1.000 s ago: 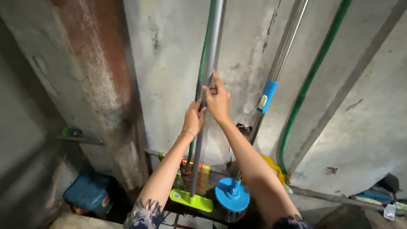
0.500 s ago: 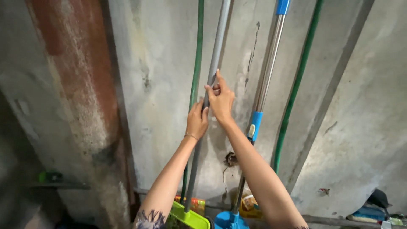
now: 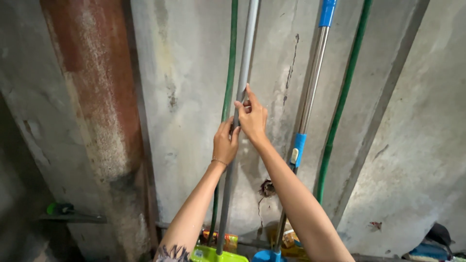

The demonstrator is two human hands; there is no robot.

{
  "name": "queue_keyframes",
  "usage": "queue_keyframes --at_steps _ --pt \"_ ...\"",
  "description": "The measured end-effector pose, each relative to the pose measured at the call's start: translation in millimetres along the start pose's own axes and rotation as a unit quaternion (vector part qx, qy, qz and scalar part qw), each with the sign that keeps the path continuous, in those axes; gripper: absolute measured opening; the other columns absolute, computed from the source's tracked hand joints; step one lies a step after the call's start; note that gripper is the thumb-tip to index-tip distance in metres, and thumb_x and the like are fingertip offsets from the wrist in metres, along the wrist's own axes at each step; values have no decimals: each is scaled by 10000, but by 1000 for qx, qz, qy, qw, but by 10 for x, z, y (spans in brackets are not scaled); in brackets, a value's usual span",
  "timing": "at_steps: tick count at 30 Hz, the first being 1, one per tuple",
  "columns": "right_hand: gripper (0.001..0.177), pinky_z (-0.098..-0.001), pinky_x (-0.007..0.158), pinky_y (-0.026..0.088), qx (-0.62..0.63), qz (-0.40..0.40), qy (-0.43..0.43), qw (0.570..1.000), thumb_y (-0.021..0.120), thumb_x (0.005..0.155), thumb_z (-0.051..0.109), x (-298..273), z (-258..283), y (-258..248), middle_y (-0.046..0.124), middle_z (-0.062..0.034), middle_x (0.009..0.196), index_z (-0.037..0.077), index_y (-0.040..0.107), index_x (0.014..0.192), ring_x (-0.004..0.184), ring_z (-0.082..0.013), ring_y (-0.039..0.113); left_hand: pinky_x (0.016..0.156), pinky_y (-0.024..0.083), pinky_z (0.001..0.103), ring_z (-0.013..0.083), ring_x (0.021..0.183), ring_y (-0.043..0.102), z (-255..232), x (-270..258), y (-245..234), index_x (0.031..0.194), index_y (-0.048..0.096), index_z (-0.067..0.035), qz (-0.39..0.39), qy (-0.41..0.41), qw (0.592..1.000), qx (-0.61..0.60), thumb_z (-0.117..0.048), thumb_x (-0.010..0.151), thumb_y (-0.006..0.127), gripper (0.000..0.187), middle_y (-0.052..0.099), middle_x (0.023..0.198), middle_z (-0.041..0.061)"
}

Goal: Scrubbing the walls and floor of a bathroom with a brush and water.

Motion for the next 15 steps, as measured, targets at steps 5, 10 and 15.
queue_keyframes --at_steps 5,10,15 --pt "611 -327 637 553 8 27 18 999 779 866 140 -2 -85 57 683 -73 746 148 592 1447 628 -143 663 753 542 402 307 824 667 140 -11 31 1286 645 6 3 -13 1000 21 -120 940 694 372 687 995 174" --pt "592 -338 647 555 22 38 50 998 763 860 134 40 -160 46 700 -75 750 146 606 1431 636 -151 672 725 548 388 271 754 671 206 15 79 1266 640 -5 7 -28 999 19 -123 918 725 377 697 928 156" --pt "599 -331 642 548 17 48 58 997 754 861 123 39 -178 -10 701 -67 732 143 601 1439 636 -140 664 669 561 377 250 694 693 214 37 145 1234 649 -21 35 -46 998 8 -139 882 756 386 717 850 126"
Point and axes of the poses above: each hand's wrist, its own x-axis towards the middle knuckle, its own y-axis out of the palm, z = x × y, the point moved 7 cm from there along x, towards the middle knuckle
